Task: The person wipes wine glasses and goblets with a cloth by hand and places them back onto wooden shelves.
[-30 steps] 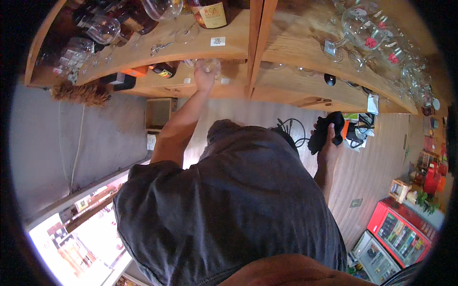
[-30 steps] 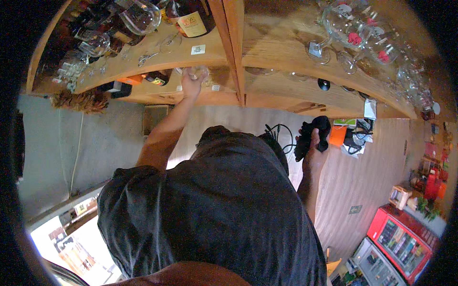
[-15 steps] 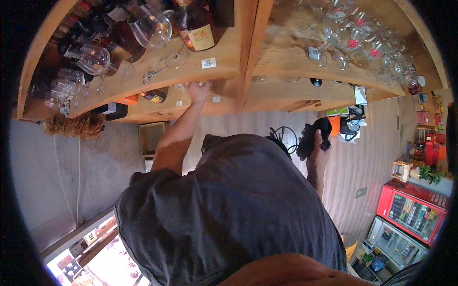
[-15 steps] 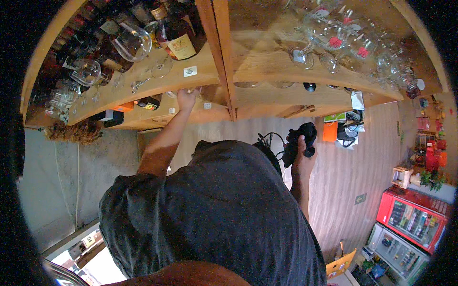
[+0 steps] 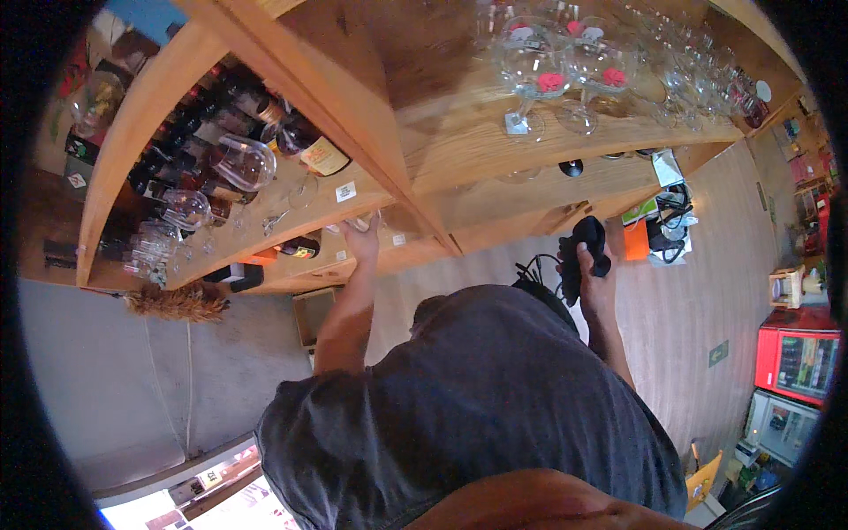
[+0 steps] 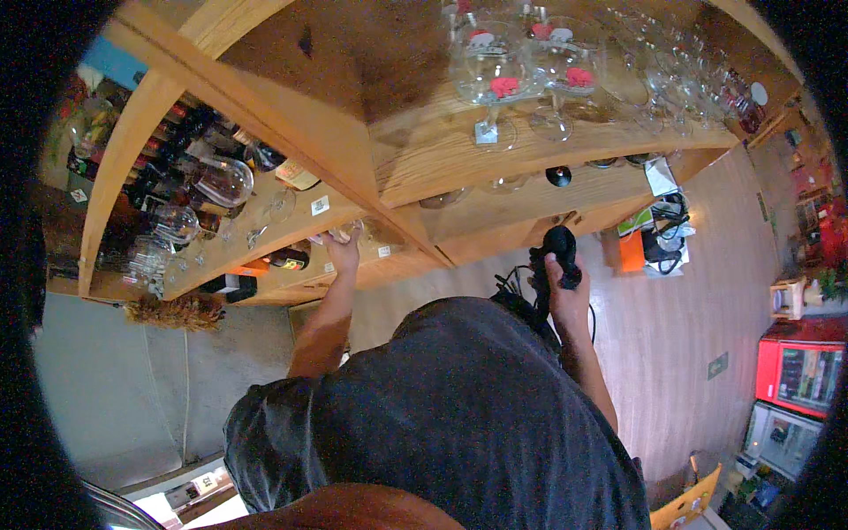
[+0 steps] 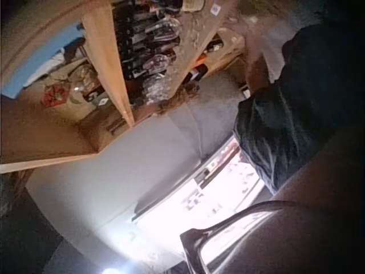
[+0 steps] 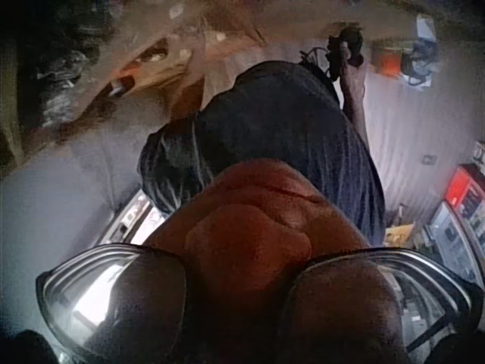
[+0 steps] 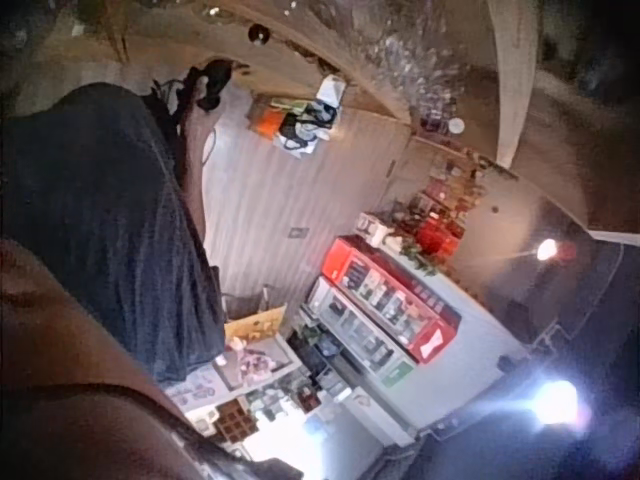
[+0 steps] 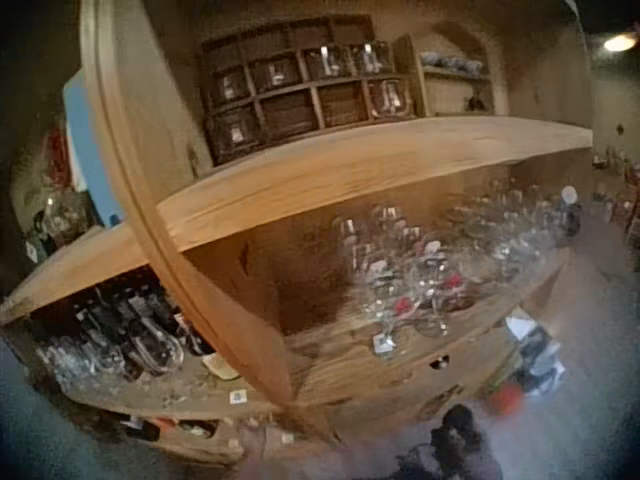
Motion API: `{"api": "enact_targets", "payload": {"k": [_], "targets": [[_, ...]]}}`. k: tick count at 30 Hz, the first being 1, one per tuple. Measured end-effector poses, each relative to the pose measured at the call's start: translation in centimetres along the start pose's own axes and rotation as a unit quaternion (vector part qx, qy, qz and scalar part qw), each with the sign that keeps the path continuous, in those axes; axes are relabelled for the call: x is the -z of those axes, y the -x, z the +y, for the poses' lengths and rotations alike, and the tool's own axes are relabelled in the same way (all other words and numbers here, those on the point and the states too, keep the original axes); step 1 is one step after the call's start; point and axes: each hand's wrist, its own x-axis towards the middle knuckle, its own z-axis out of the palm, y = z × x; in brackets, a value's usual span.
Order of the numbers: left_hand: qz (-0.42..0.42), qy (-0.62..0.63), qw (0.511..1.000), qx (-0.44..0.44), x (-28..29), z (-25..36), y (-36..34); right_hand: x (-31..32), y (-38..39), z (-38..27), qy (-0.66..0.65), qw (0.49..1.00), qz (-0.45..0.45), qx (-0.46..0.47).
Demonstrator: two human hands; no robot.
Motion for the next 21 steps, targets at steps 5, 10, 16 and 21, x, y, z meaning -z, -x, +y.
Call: {"api": "enact_targets", "payload": {"k": [5,10,16,21], "targets": [[-0.069,-0.12,0.99,0.015,3.2,2.6,6.1,3.7,-2.0,0.5,-0.021,1.0,0.001,-0.004],[-0.162,-0.098,0.956,-0.223,3.9,20.6,9.8,7.7,-4.3,0.1,-0.039,0.999,-0.017,-0.023],[-0.056,0.317,0.946,-0.029,-10.0,33.3,-5.0,11.6,-5.7,-1.9,-0.013,0.998,-0.016,0.056],[-0.273,0.375,0.868,0.179,-18.9,32.0,-16.1,15.6,-4.3,-2.6,-0.054,0.994,0.037,0.084]]}}
